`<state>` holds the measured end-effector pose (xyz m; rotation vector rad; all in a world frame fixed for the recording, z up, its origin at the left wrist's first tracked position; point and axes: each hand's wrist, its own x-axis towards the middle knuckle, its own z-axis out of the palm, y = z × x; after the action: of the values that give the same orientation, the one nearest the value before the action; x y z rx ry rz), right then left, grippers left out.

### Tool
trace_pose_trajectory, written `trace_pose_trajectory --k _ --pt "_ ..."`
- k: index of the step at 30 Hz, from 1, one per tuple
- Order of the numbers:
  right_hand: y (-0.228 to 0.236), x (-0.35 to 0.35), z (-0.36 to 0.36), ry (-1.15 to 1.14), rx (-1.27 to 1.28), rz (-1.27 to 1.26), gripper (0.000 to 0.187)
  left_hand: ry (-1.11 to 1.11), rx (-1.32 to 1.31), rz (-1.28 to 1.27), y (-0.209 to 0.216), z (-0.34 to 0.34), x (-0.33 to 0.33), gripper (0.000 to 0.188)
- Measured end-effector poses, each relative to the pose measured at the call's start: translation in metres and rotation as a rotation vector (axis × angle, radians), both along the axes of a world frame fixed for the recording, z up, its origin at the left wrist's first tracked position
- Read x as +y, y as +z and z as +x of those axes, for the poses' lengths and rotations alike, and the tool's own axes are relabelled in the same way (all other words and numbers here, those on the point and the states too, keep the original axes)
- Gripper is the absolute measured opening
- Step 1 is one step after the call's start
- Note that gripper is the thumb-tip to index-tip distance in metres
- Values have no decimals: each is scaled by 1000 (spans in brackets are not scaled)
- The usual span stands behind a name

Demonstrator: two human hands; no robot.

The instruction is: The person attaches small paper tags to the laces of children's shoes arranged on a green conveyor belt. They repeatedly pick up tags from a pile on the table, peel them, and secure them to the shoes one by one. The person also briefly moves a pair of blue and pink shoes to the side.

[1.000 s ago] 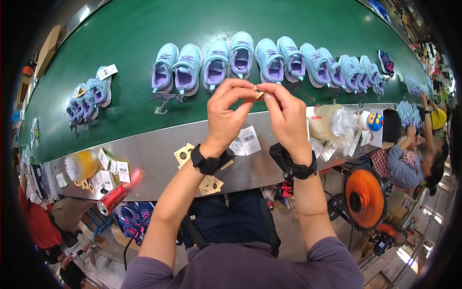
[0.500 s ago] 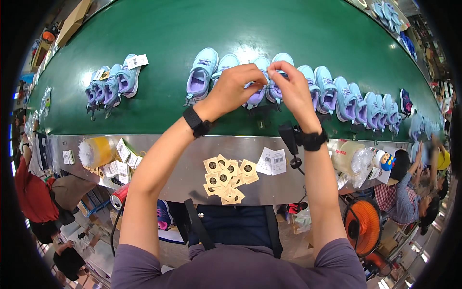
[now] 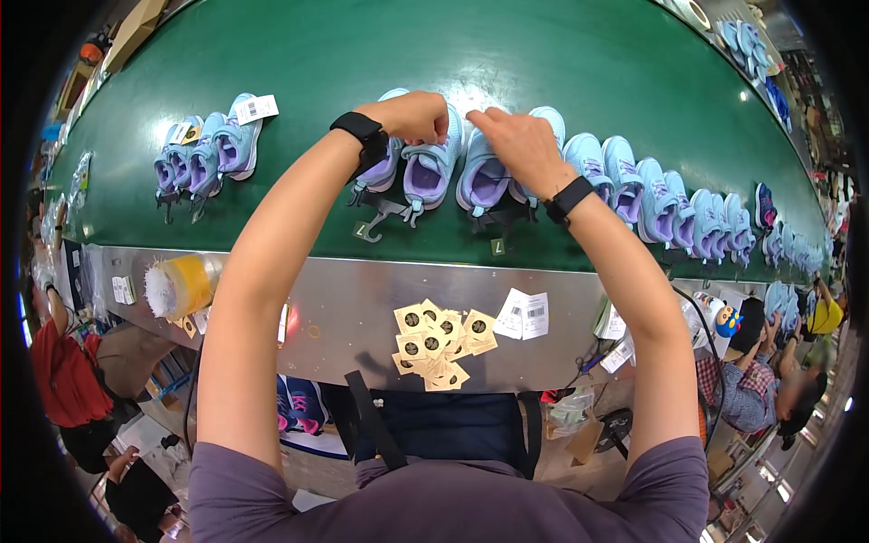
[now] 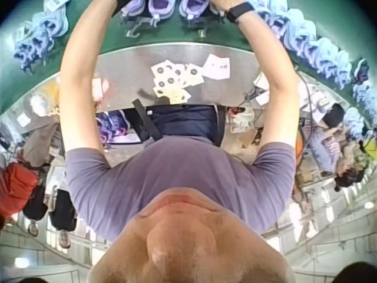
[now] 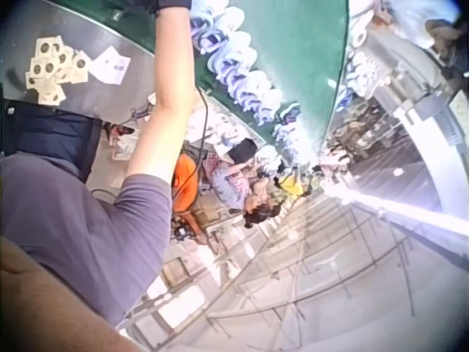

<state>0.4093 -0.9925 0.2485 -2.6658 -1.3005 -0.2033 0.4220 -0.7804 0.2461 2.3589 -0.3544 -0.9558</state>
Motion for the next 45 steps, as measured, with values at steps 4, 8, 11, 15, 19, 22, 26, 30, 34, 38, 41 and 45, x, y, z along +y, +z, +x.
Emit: trace_pose_trajectory --k 4,8,11,15,19,22,26,30,34,38,41,45 --pt "-10 14 -12 -18 30 -80 12 -58 8 103 10 1 -7 10" --pt "-18 23 -14 -46 74 -55 6 -184 -308 -13 3 -8 5 8" --pt "-23 29 -16 -124 172 113 10 12 -382 -62 -2 -20 10 8" --pt "-21 40 -20 -201 339 300 17 322 -245 -165 5 -31 11 9" --pt "-20 48 -19 -257 343 286 17 307 -378 -105 -5 -36 9 10" --pt "-22 51 -20 -307 237 290 19 208 -677 -5 -16 -45 5 14" --pt "-14 41 -8 -335 756 586 26 708 -113 -382 -4 -47 5 15" --pt "-2 40 -9 -297 1530 1230 30 989 266 -1064 5 -51 28 22" --pt "-6 38 -9 -255 1523 1190 31 1019 85 -935 4 -63 20 25" --pt "-8 43 -4 -349 1334 1097 25 1004 99 -974 5 -65 12 31" --pt "-10 49 -3 -350 1356 1128 22 885 56 -932 3 -64 10 40" --pt "-10 54 -1 -337 1439 1145 22 904 85 -950 3 -63 12 48"
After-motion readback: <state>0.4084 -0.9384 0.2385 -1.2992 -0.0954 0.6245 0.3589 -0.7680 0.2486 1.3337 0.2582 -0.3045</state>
